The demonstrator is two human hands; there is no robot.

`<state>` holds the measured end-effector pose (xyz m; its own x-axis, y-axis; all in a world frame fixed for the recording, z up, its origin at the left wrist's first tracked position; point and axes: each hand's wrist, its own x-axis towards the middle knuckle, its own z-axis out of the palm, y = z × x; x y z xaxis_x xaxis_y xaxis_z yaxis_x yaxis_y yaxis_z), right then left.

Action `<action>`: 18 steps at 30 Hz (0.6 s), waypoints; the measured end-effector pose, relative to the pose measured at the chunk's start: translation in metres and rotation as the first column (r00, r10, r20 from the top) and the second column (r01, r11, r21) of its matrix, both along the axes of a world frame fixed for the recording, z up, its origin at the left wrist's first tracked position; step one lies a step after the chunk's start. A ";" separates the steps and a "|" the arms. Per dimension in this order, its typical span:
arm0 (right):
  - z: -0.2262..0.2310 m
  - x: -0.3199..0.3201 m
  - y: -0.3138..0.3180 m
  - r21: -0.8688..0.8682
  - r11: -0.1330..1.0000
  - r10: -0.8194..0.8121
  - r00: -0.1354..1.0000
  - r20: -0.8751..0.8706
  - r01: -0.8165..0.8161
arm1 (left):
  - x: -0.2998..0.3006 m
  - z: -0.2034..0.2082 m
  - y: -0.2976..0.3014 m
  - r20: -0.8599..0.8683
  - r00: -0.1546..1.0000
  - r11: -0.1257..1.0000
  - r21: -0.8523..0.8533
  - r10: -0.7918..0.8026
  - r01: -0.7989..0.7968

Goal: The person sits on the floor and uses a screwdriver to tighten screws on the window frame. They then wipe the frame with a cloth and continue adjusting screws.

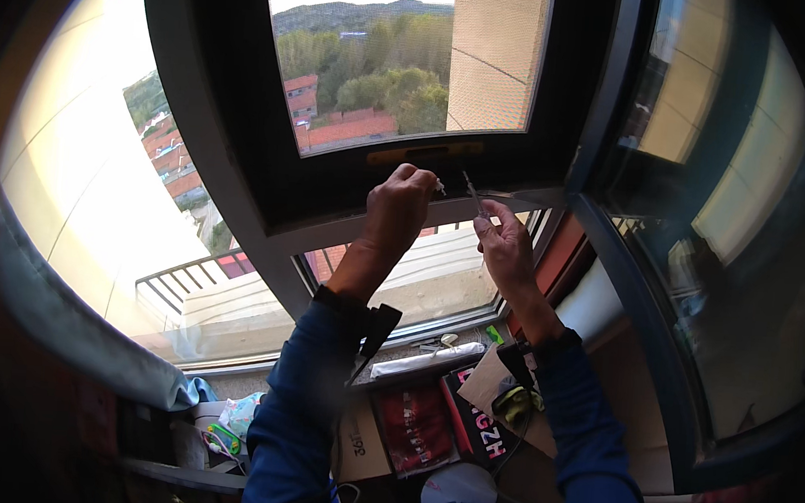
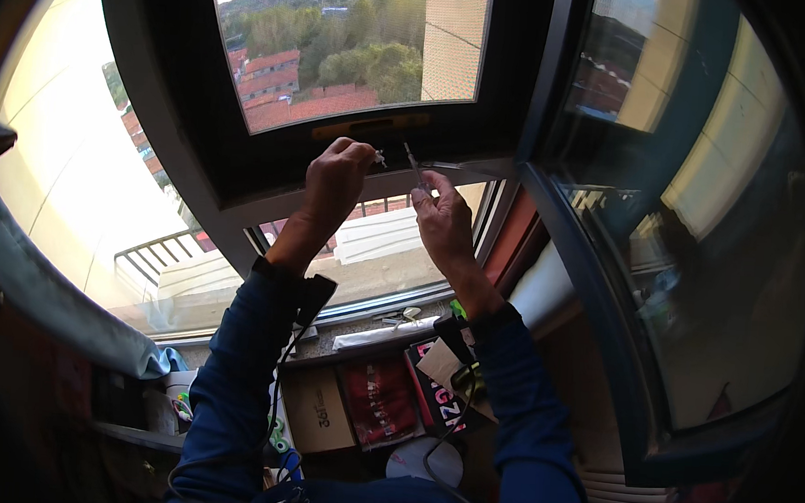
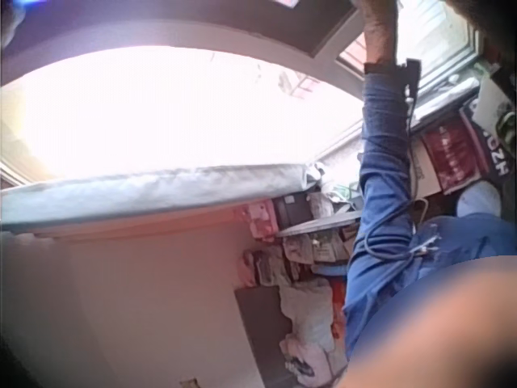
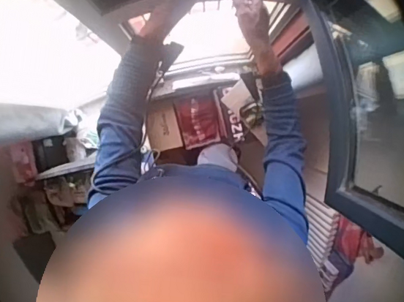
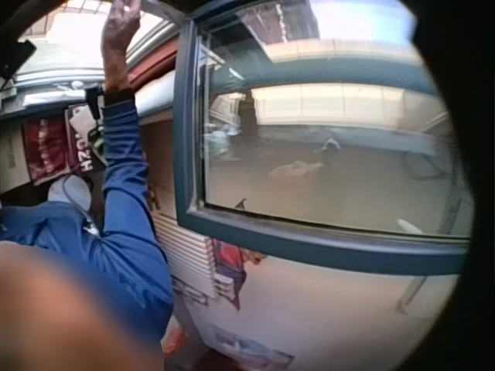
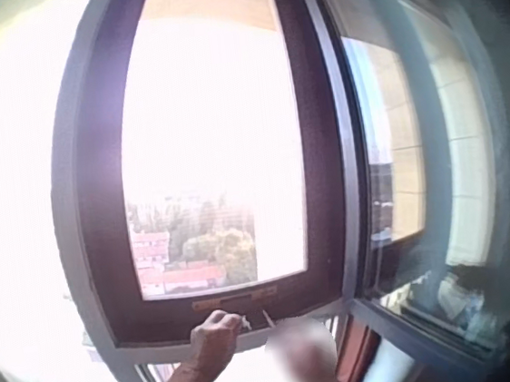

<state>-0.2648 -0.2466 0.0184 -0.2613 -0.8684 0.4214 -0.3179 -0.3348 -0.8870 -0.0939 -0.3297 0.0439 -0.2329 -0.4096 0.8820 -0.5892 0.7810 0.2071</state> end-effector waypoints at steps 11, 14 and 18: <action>0.000 -0.018 0.006 0.072 0.996 -0.045 0.985 -0.164 0.058 | -0.020 0.002 -0.042 0.353 0.904 0.970 -0.111 0.241 -0.215; 0.003 -0.018 0.002 0.013 0.998 -0.049 0.972 -0.229 0.054 | -0.020 0.004 -0.041 0.385 0.888 0.968 -0.115 0.252 -0.225; 0.006 -0.018 -0.009 -0.060 0.997 -0.065 0.951 -0.302 0.049 | -0.022 0.008 -0.044 0.450 0.850 0.961 -0.157 0.275 -0.228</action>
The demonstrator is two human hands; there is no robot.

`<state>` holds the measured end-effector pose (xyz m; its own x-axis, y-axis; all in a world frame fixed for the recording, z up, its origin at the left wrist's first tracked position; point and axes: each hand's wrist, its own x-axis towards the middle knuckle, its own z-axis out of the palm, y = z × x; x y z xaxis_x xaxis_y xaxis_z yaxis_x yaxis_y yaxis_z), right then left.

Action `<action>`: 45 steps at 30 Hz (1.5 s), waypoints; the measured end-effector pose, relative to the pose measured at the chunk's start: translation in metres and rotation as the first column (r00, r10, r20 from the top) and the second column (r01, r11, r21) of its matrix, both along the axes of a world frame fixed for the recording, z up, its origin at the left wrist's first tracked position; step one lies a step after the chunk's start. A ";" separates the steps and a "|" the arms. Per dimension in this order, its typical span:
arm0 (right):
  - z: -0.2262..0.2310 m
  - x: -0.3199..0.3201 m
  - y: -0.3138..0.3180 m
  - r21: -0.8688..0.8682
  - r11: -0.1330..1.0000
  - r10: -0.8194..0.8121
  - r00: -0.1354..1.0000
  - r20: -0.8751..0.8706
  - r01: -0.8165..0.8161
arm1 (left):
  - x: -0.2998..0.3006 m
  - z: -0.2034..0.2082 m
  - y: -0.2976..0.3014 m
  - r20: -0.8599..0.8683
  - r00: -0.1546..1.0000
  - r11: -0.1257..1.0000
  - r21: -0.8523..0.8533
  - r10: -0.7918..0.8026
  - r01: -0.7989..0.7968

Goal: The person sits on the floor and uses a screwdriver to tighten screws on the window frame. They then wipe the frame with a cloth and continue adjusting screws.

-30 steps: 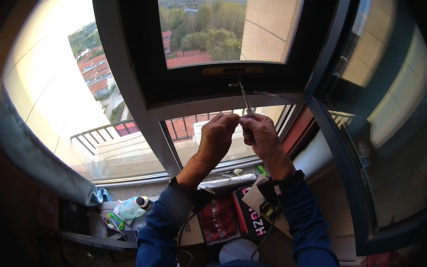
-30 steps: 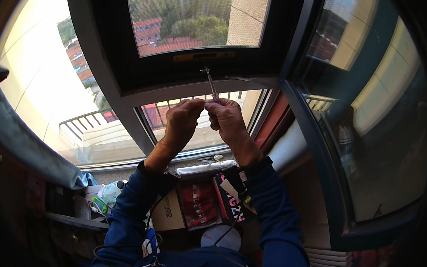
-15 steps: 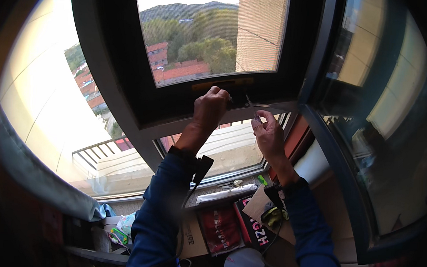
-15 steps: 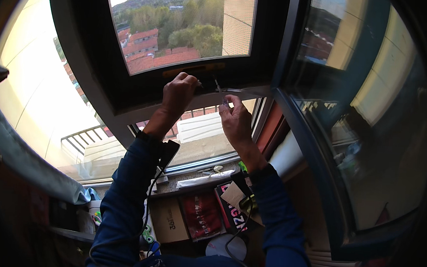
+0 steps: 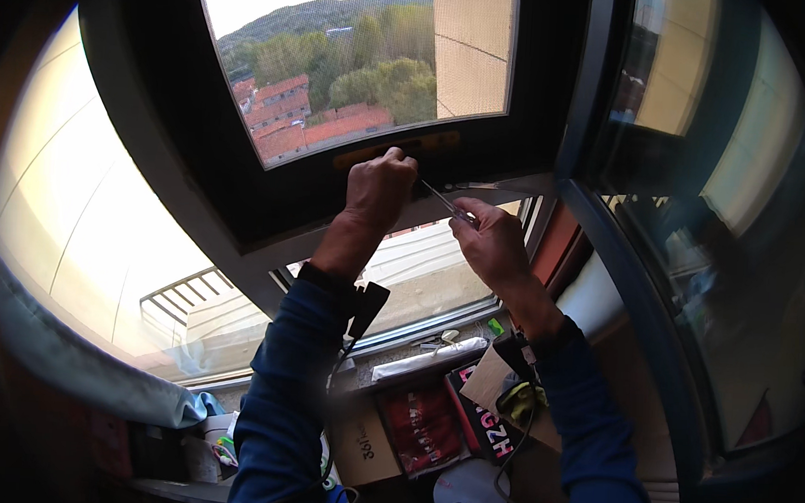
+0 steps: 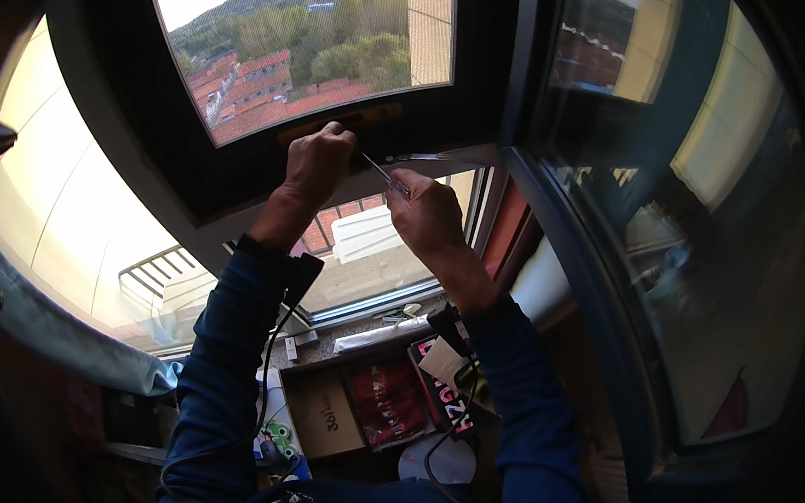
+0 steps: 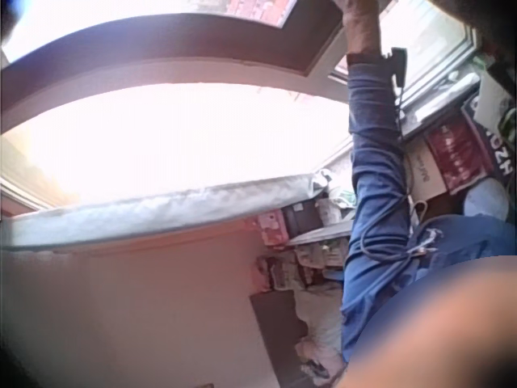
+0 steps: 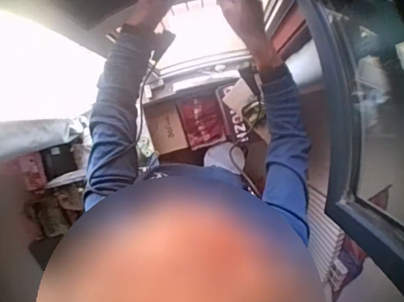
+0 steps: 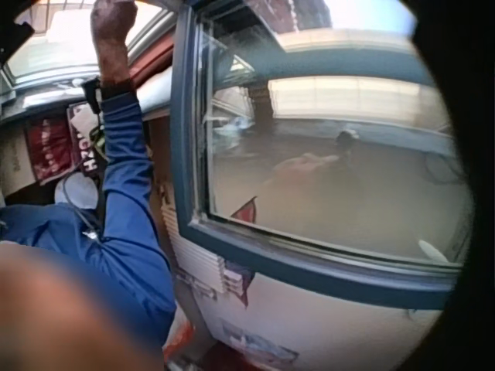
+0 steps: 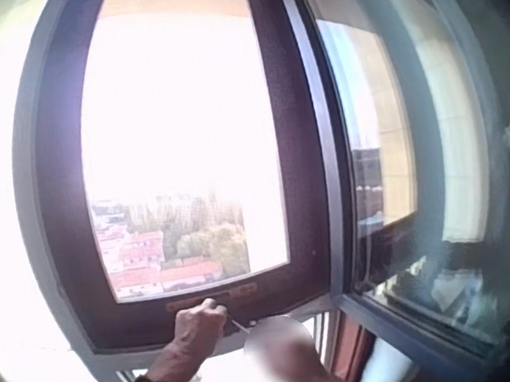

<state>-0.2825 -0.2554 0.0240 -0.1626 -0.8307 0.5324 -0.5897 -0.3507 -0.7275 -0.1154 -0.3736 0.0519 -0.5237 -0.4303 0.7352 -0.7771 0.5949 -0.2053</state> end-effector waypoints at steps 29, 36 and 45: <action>0.047 -0.006 -0.005 0.128 0.991 0.004 0.960 -0.279 0.033 | 0.046 -0.014 0.006 -0.285 0.941 0.972 0.091 -0.182 0.215; 0.051 -0.005 -0.019 0.166 0.985 0.013 0.926 -0.378 0.055 | 0.047 -0.013 0.003 -0.373 0.903 0.962 0.084 -0.212 0.260; 0.053 -0.004 -0.028 0.236 0.972 0.054 0.958 -0.281 0.015 | 0.048 -0.013 0.004 -0.367 0.908 0.955 0.133 -0.201 0.265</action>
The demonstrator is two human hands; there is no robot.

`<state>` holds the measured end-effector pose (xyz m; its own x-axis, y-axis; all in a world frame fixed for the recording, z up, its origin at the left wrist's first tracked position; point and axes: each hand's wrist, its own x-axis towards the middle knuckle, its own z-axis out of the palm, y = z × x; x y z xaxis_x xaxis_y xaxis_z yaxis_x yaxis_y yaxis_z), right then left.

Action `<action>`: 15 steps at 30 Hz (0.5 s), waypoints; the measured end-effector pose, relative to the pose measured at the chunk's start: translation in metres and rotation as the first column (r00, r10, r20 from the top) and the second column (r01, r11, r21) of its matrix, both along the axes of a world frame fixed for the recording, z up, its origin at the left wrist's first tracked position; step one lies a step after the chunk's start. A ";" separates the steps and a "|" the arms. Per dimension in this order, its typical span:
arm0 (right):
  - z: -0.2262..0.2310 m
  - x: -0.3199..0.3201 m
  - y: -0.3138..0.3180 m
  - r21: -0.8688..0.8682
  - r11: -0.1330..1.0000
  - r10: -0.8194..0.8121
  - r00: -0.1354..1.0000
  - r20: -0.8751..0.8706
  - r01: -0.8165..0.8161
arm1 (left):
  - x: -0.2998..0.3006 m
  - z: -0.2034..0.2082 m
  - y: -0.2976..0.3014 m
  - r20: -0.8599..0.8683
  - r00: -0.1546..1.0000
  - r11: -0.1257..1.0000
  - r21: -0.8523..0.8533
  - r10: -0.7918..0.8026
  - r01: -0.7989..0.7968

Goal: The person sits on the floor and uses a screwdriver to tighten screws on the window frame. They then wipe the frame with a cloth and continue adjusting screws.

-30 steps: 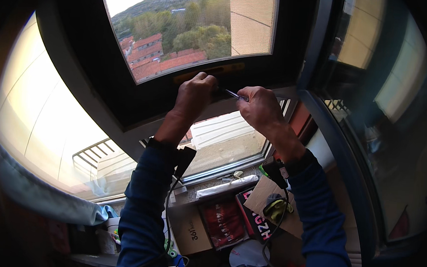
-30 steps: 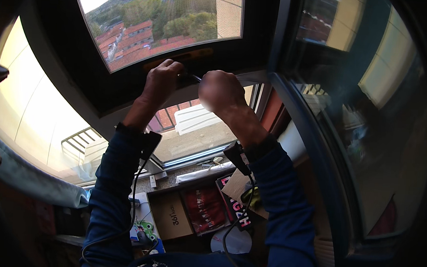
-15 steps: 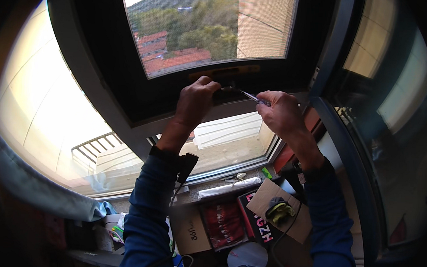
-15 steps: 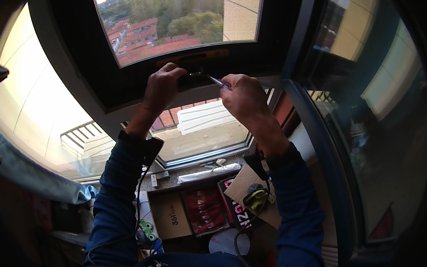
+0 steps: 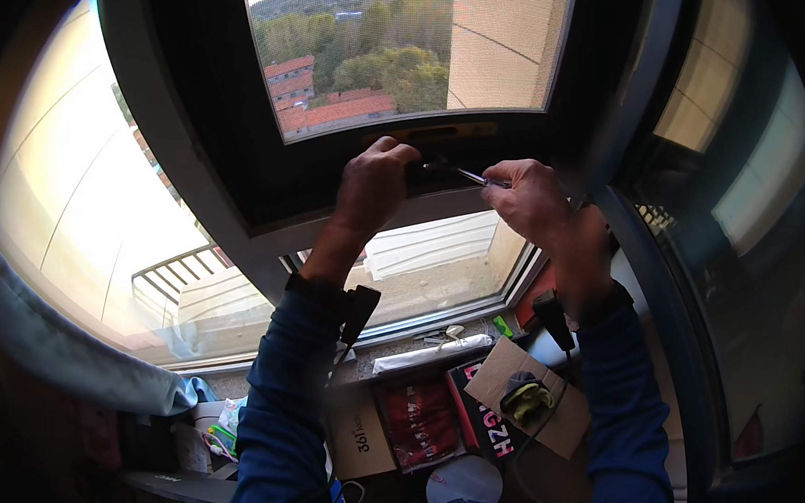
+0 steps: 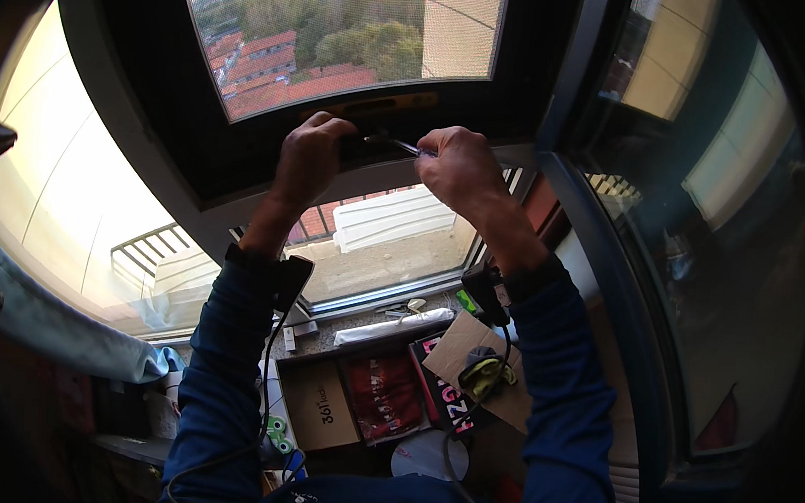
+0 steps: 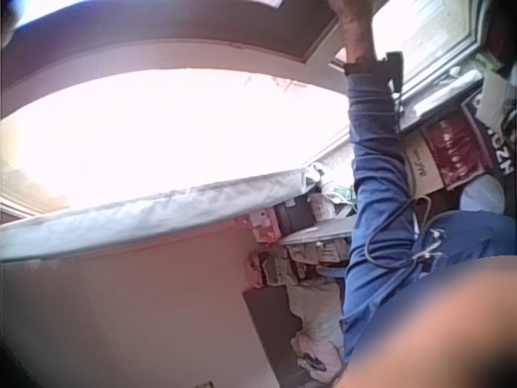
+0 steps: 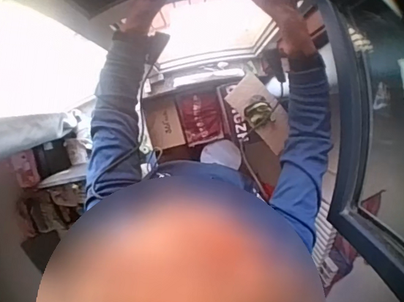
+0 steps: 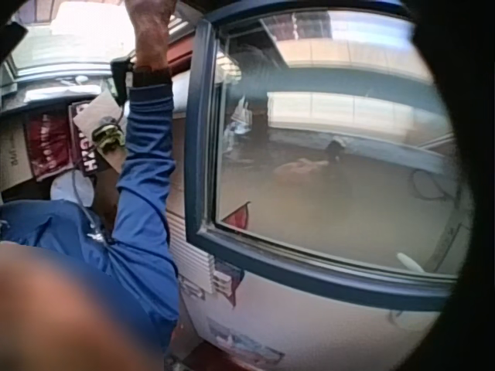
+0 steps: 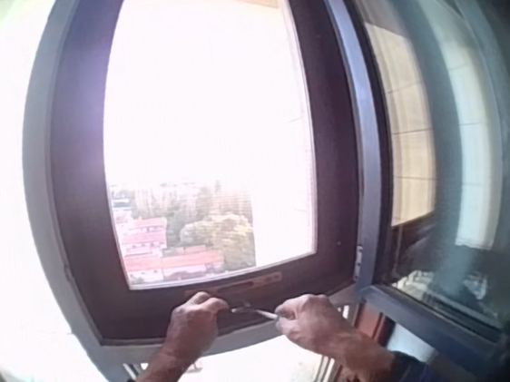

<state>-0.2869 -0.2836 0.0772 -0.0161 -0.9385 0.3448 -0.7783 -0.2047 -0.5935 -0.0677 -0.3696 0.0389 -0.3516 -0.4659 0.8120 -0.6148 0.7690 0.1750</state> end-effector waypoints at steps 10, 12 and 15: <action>0.009 -0.017 -0.011 0.082 0.996 0.051 0.996 -0.070 -0.045 | 0.000 -0.002 -0.004 -0.071 0.997 1.000 -0.016 -0.003 0.002; 0.013 -0.017 -0.014 0.137 0.990 0.050 0.996 -0.079 -0.038 | 0.000 -0.002 -0.004 -0.075 0.997 1.000 -0.005 -0.002 0.001; 0.021 -0.013 -0.018 0.154 0.988 0.043 0.989 -0.142 -0.021 | 0.001 -0.002 -0.004 -0.087 0.996 1.000 -0.011 -0.002 0.001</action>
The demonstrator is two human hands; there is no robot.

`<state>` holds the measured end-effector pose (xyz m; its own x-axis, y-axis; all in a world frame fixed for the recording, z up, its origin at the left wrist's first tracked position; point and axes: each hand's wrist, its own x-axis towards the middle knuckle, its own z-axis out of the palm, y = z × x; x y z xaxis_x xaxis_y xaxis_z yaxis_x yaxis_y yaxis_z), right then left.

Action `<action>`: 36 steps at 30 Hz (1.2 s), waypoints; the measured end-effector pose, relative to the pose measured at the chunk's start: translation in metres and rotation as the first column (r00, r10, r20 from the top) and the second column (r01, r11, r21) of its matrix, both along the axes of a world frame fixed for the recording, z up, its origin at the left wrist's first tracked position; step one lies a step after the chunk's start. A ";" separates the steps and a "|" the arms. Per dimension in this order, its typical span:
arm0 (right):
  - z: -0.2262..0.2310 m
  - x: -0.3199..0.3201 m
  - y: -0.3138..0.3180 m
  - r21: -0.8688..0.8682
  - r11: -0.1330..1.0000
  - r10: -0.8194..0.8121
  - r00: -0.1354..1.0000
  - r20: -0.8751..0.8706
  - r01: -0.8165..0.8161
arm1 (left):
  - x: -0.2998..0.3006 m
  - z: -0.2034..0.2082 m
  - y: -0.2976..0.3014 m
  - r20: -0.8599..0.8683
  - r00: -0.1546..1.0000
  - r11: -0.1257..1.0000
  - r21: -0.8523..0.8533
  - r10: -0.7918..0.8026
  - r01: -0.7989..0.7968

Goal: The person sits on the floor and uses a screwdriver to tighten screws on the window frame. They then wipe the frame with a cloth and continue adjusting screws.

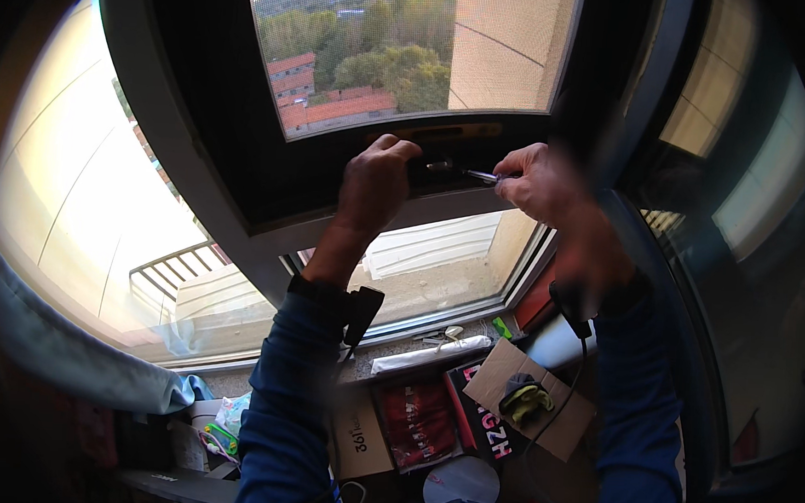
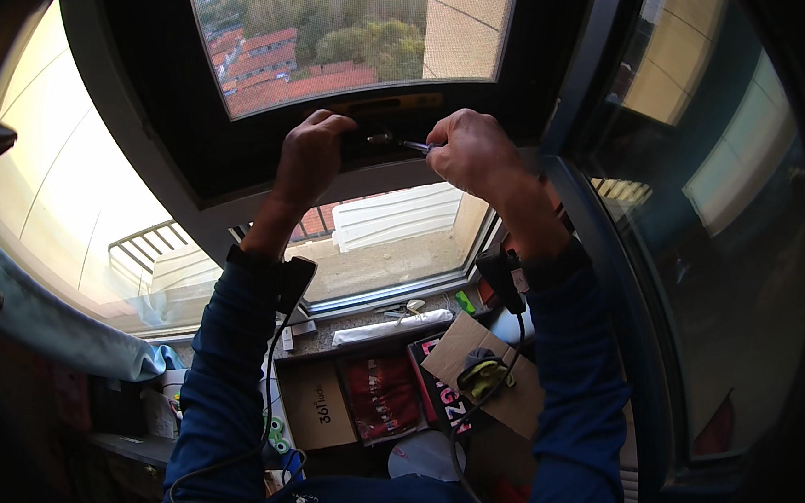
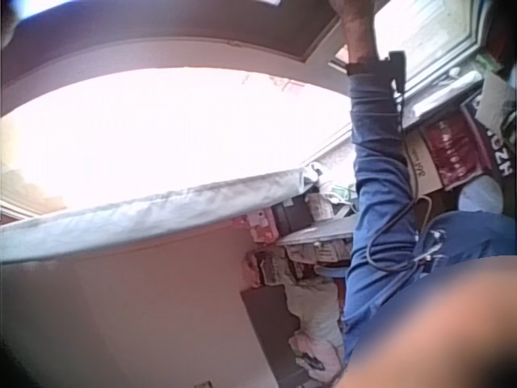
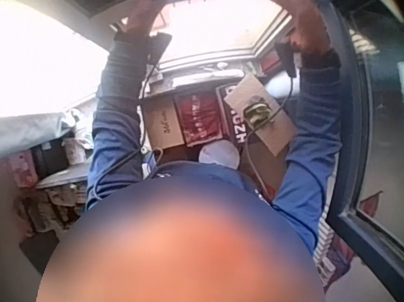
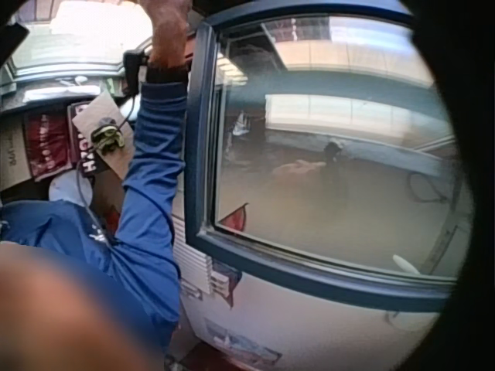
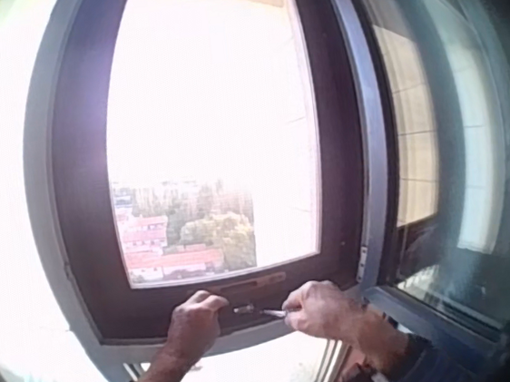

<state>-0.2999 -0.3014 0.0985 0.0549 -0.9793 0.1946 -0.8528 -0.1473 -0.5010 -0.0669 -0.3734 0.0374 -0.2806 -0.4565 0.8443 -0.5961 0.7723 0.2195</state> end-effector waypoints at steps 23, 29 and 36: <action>-0.005 0.030 0.010 -0.120 0.981 -0.161 0.983 -0.086 0.150 | -0.006 0.004 0.009 0.339 0.940 0.999 -0.033 0.042 -0.033; 0.001 0.023 0.004 -0.044 0.991 -0.130 0.990 -0.060 0.127 | -0.015 0.033 0.004 0.705 0.708 0.997 0.014 0.043 -0.074; 0.012 0.017 0.026 -0.050 0.993 -0.108 0.992 0.059 0.111 | -0.026 0.039 0.002 0.804 0.591 0.985 0.036 0.072 -0.170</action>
